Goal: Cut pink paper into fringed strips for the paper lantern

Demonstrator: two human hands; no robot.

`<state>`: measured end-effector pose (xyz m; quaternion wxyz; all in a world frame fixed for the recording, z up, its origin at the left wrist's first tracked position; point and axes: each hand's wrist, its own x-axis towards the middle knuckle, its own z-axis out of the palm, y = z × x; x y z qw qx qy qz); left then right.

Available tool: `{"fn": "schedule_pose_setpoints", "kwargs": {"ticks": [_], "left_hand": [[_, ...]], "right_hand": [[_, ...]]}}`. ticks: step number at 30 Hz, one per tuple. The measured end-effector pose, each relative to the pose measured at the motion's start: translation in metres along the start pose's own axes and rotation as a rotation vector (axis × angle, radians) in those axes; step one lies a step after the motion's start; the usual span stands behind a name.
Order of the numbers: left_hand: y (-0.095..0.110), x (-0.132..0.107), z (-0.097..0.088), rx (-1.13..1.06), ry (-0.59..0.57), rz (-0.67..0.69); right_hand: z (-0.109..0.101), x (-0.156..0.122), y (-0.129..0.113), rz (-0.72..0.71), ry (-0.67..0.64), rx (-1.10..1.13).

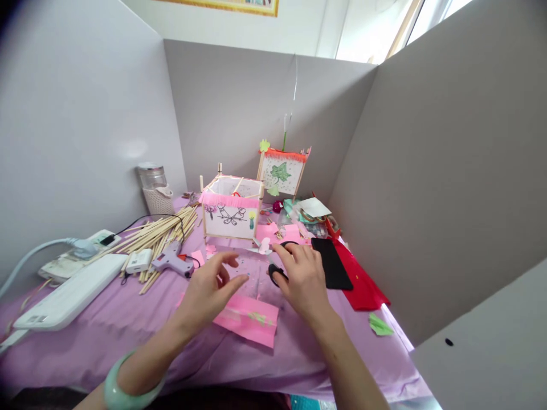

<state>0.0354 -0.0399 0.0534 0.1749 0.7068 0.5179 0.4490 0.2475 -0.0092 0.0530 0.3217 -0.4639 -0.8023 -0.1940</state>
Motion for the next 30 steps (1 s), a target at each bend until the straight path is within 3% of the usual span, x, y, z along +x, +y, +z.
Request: {"fn": "schedule_pose_setpoints", "kwargs": {"ticks": [3,7,11,13,17,20,25,30], "left_hand": [[-0.001,0.009,0.001,-0.132,0.161,-0.036],[0.003,0.018,-0.004,0.085,0.298,0.173],[0.004,0.028,-0.009,0.17,0.093,0.244],[0.003,0.032,-0.011,0.133,-0.005,0.201],[0.001,0.036,-0.012,0.067,-0.065,0.066],[0.0,0.035,-0.014,-0.024,-0.043,0.044],[-0.007,0.036,-0.023,-0.098,0.103,0.111],[-0.029,0.048,-0.038,0.204,0.184,0.125]], "right_hand": [[-0.004,0.0,-0.015,-0.051,0.032,-0.048],[-0.004,0.001,-0.027,-0.114,0.039,-0.066],[-0.003,0.0,-0.032,-0.181,0.022,-0.061],[-0.002,-0.002,-0.033,-0.204,0.006,-0.047],[0.002,-0.007,-0.032,-0.213,-0.003,-0.021],[0.004,-0.01,-0.031,-0.187,-0.001,-0.026],[0.001,-0.012,-0.027,-0.122,-0.035,-0.053],[-0.004,-0.017,-0.02,-0.018,-0.07,-0.09]]}}
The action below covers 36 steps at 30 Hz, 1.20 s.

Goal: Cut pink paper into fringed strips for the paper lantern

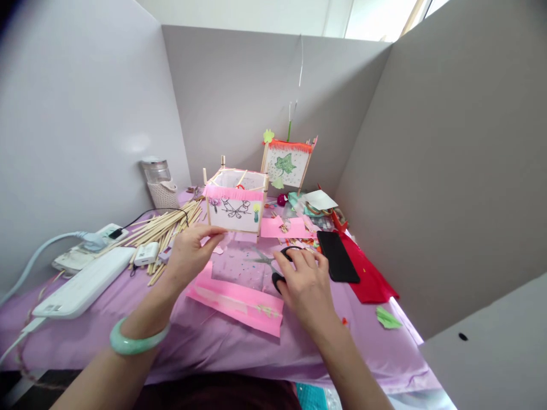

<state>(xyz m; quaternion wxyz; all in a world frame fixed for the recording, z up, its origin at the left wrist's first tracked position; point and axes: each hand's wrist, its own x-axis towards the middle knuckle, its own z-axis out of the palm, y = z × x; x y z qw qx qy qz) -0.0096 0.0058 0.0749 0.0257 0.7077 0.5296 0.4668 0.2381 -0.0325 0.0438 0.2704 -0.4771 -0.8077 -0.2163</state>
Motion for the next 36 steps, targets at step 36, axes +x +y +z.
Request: {"fn": "schedule_pose_setpoints", "kwargs": {"ticks": [36], "left_hand": [[0.003,-0.034,0.046,0.058,-0.801,0.081]], "right_hand": [[-0.028,-0.123,0.032,0.163,-0.367,0.255]]}}
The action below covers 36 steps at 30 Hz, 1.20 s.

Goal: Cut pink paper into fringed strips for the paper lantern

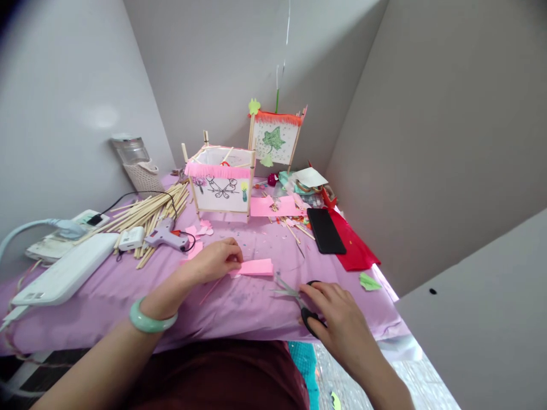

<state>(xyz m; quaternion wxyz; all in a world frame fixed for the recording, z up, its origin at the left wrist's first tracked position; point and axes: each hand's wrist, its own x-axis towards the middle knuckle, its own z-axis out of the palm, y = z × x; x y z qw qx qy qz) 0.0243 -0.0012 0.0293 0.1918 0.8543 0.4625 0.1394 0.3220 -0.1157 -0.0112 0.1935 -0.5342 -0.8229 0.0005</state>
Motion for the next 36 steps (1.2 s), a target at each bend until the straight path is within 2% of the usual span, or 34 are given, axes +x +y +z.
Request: {"fn": "schedule_pose_setpoints", "kwargs": {"ticks": [4,7,11,15,21,26,30,34,36], "left_hand": [[0.011,-0.005,0.005,0.283,0.119,0.088],[0.019,-0.01,0.01,0.377,0.087,0.132],[0.022,-0.013,0.015,0.31,0.041,0.115],[0.021,-0.012,0.018,0.266,0.055,0.117],[0.02,-0.007,0.023,0.156,0.093,0.037],[0.014,-0.001,0.023,0.02,0.09,0.04],[0.008,0.001,0.024,-0.068,0.077,0.044],[0.008,-0.001,0.027,-0.086,0.11,0.056],[0.008,-0.002,0.029,-0.089,0.129,0.068]], "right_hand": [[-0.001,0.003,-0.002,0.003,0.019,-0.012],[-0.003,0.007,-0.003,0.01,0.026,-0.021],[-0.008,0.014,-0.002,0.014,0.012,-0.033],[-0.01,0.022,-0.001,0.001,-0.01,-0.045],[-0.01,0.037,-0.001,-0.099,-0.079,-0.007],[-0.026,0.05,-0.001,-0.187,-0.16,0.012],[-0.039,0.05,0.006,-0.139,-0.166,0.004],[-0.035,0.048,0.013,-0.052,-0.089,-0.066],[-0.03,0.05,0.013,-0.052,-0.112,-0.071]]}}
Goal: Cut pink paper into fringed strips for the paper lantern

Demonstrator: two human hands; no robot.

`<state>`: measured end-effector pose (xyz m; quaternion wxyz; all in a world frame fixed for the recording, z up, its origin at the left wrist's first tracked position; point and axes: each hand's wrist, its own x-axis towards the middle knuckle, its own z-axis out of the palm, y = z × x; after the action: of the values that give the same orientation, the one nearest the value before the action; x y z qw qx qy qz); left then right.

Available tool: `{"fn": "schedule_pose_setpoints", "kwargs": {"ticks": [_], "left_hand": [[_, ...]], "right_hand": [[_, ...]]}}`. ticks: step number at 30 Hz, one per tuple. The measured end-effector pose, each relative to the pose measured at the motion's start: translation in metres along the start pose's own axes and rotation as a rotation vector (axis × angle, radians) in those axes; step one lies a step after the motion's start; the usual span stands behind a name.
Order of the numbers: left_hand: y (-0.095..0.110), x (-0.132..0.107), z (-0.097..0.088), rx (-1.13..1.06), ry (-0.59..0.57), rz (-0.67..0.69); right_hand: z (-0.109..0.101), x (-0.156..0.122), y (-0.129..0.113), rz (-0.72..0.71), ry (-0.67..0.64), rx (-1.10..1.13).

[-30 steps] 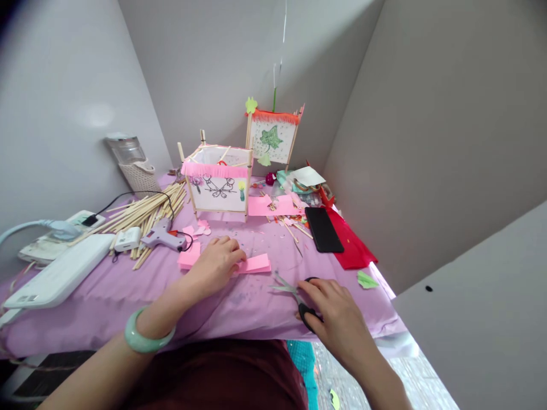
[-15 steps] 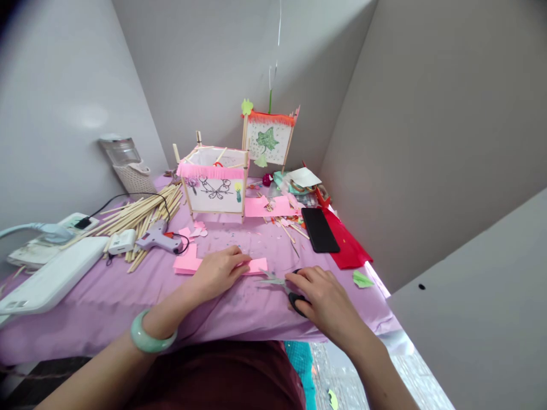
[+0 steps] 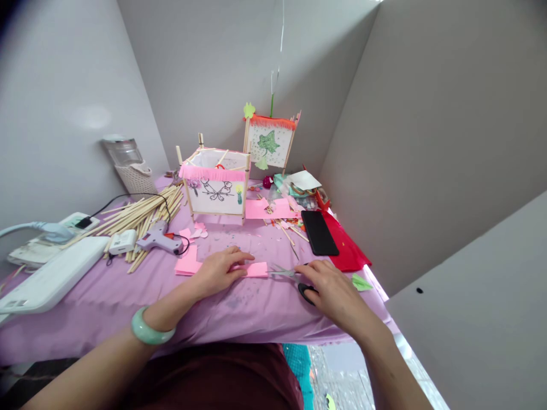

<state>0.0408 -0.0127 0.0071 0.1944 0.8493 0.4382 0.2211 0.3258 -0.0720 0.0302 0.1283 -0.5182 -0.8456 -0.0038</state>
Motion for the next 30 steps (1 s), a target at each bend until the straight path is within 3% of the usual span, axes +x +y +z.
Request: {"fn": "schedule_pose_setpoints", "kwargs": {"ticks": [5,17,26,30], "left_hand": [[-0.004,0.002,0.004,-0.04,0.021,0.107],[-0.008,0.003,0.008,-0.024,-0.019,0.097],[-0.002,0.009,0.007,0.002,-0.045,-0.003],[0.005,0.013,0.002,0.096,-0.088,0.012]], "right_hand": [[0.001,0.01,-0.008,-0.056,-0.109,0.052],[-0.002,0.015,-0.009,-0.059,-0.279,0.175],[0.003,0.022,-0.015,-0.061,-0.225,0.183],[0.004,0.02,-0.013,-0.078,-0.219,0.183]]}}
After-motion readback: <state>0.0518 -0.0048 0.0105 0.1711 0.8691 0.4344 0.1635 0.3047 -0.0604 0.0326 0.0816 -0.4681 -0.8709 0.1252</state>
